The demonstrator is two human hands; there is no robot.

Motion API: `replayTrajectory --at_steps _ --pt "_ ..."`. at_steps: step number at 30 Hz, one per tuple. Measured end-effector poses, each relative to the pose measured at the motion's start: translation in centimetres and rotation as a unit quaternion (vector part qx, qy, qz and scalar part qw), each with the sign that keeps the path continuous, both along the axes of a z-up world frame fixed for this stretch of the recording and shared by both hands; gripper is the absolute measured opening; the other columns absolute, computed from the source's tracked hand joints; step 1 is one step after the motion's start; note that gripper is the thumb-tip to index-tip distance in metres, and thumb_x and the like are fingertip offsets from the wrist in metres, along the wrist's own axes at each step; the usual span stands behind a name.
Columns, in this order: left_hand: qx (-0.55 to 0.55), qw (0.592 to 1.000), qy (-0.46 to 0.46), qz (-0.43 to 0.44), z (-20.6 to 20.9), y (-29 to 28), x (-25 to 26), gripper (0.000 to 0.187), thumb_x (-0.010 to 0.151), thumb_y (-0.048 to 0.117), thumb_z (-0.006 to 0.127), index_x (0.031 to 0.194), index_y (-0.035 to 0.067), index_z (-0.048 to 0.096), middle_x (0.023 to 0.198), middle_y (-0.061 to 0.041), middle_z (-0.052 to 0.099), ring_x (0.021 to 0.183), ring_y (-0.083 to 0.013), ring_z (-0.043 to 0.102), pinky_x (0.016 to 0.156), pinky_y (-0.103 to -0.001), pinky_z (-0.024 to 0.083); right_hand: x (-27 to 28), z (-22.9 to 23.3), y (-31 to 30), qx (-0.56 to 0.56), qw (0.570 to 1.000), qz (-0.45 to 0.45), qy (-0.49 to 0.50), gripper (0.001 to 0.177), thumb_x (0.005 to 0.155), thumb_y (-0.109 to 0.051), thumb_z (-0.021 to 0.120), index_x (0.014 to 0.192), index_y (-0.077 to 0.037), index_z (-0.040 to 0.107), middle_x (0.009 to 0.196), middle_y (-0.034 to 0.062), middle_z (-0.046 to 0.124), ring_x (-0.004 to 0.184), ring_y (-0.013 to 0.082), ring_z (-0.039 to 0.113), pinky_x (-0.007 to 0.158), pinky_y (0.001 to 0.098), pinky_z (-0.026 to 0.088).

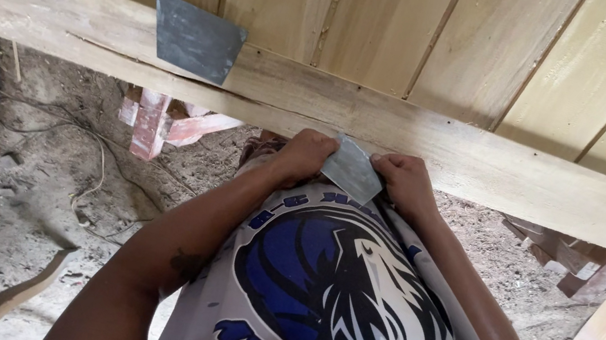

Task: The person uses small metal scraper plates and sandpaper to smooth the edges and joint surfaces of a wooden door assembly.

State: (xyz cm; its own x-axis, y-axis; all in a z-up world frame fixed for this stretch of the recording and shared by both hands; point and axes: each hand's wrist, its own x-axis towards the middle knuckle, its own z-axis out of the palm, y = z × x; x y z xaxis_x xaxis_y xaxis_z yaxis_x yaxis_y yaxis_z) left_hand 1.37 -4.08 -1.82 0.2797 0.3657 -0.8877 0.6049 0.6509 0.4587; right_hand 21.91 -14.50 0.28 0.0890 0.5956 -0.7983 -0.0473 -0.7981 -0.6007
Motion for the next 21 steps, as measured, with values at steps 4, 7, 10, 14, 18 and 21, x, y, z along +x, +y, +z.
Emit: replayTrajectory --at_steps 4,7,10,14,18,21 --pt "-0.017 0.999 -0.026 -0.009 -0.8 0.3 0.3 0.039 0.099 0.027 0.058 0.077 -0.003 0.07 0.06 -0.007 0.061 0.048 -0.0178 0.051 0.046 -0.036 0.041 0.0 0.8 -0.2 -0.031 0.999 -0.022 -0.004 0.035 0.096 -0.03 0.066 0.085 0.001 0.079 0.054 0.0041 0.059 0.046 0.0115 0.045 0.047 0.0318 0.038" --pt "0.008 0.997 -0.026 -0.073 -2.7 -0.4 -0.3 0.042 0.1 0.029 0.056 0.077 -0.004 0.068 0.061 -0.009 0.062 0.05 -0.0185 0.055 0.048 -0.036 0.045 -0.2 0.8 -0.7 -0.038 0.999 -0.025 -0.028 0.038 0.096 -0.032 0.068 0.084 0.002 0.079 0.055 0.004 0.06 0.048 0.0109 0.046 0.048 0.0314 0.04" --pt "0.18 0.954 -0.115 -0.211 -4.5 -0.3 -1.2 0.039 0.102 0.028 0.053 0.084 -0.001 0.071 0.071 -0.008 0.065 0.06 -0.016 0.061 0.058 -0.034 0.049 -0.4 0.5 -0.9 -0.013 0.999 -0.034 -0.039 0.035 0.095 -0.032 0.067 0.088 0.0 0.078 0.056 0.0019 0.064 0.048 0.0099 0.052 0.049 0.0292 0.045" --pt "0.003 0.997 -0.032 -0.068 -2.6 0.4 -0.8 0.036 0.096 0.027 0.056 0.078 -0.001 0.069 0.063 -0.009 0.065 0.049 -0.0207 0.057 0.048 -0.037 0.047 -0.9 0.4 -1.0 -0.019 0.998 -0.062 0.0 0.038 0.096 -0.032 0.068 0.089 0.003 0.08 0.059 0.0039 0.063 0.052 0.0098 0.049 0.051 0.0304 0.043" --pt "-0.104 0.994 0.013 -0.019 1.3 2.4 0.6 0.033 0.099 0.026 0.056 0.076 0.003 0.063 0.056 -0.007 0.055 0.041 -0.0181 0.047 0.04 -0.034 0.036 -1.6 1.1 0.1 -0.04 0.997 -0.059 -0.038 0.037 0.094 -0.031 0.069 0.091 0.004 0.08 0.059 0.0076 0.064 0.05 0.0132 0.052 0.05 0.0323 0.044" --pt "-0.189 0.982 0.016 0.023 2.7 3.6 1.0 0.03 0.1 0.028 0.055 0.079 0.008 0.06 0.053 -0.004 0.05 0.037 -0.0147 0.039 0.035 -0.031 0.027 -2.1 1.7 0.9 -0.019 0.996 -0.067 -0.06 0.036 0.093 -0.031 0.07 0.091 0.004 0.08 0.059 0.0082 0.066 0.05 0.0131 0.055 0.049 0.0314 0.046"
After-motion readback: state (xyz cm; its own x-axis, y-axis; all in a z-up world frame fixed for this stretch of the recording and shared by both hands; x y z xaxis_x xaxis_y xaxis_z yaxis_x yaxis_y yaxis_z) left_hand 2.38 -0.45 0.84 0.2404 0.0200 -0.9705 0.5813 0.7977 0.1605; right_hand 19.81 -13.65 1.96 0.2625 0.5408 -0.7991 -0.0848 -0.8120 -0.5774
